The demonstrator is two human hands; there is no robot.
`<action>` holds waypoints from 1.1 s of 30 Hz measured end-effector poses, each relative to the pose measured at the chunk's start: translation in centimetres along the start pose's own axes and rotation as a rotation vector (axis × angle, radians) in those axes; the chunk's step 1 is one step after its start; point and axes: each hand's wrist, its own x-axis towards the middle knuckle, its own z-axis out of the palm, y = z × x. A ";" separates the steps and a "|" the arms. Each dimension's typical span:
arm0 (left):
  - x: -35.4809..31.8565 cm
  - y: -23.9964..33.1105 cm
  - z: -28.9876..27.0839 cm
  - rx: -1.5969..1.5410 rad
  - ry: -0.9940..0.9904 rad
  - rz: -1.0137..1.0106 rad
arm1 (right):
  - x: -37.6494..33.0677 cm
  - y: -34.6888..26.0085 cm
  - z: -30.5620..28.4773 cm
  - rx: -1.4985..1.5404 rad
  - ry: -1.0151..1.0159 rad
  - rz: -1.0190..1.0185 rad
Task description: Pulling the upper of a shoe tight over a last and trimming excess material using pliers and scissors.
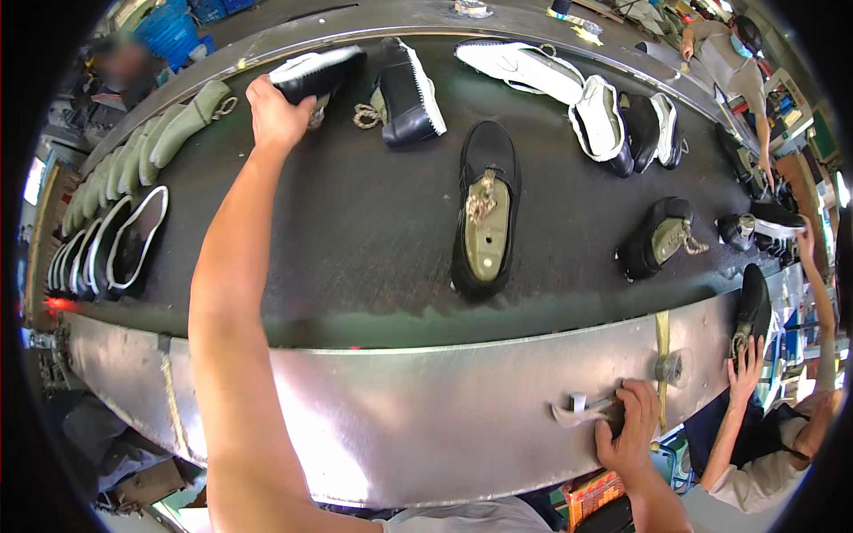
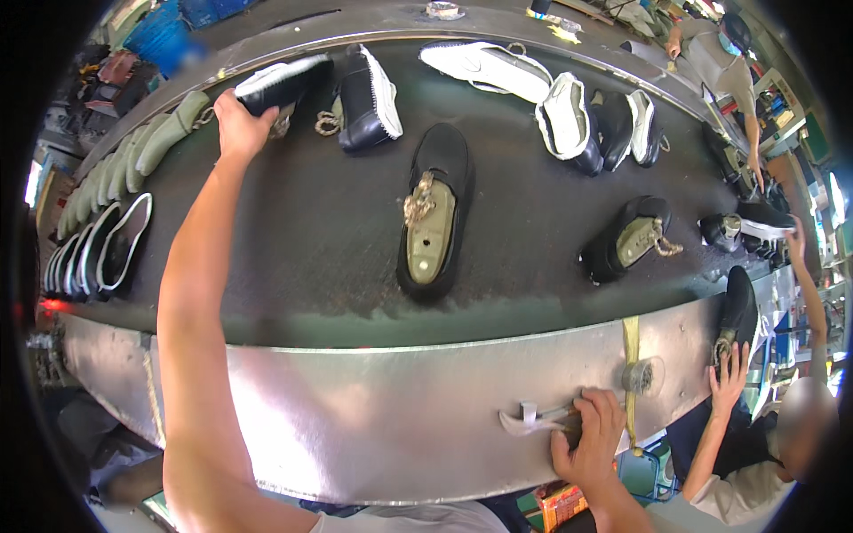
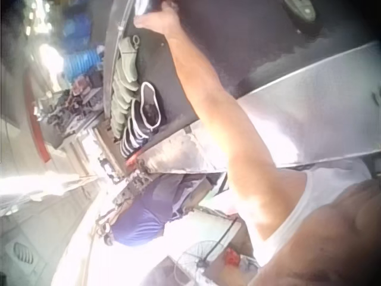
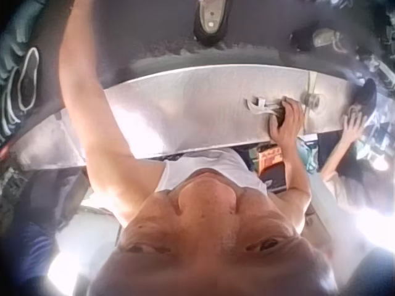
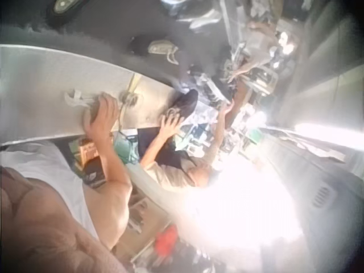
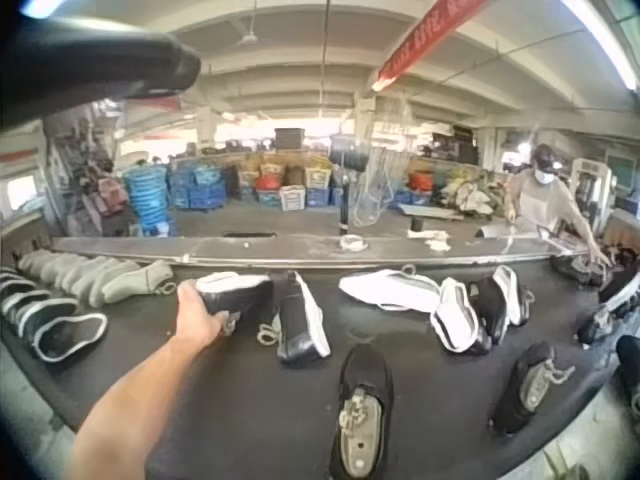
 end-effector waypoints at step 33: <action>-44.5 -0.3 -34.6 -0.520 0.057 -0.487 | -1.2 1.8 3.4 0.022 0.386 -0.051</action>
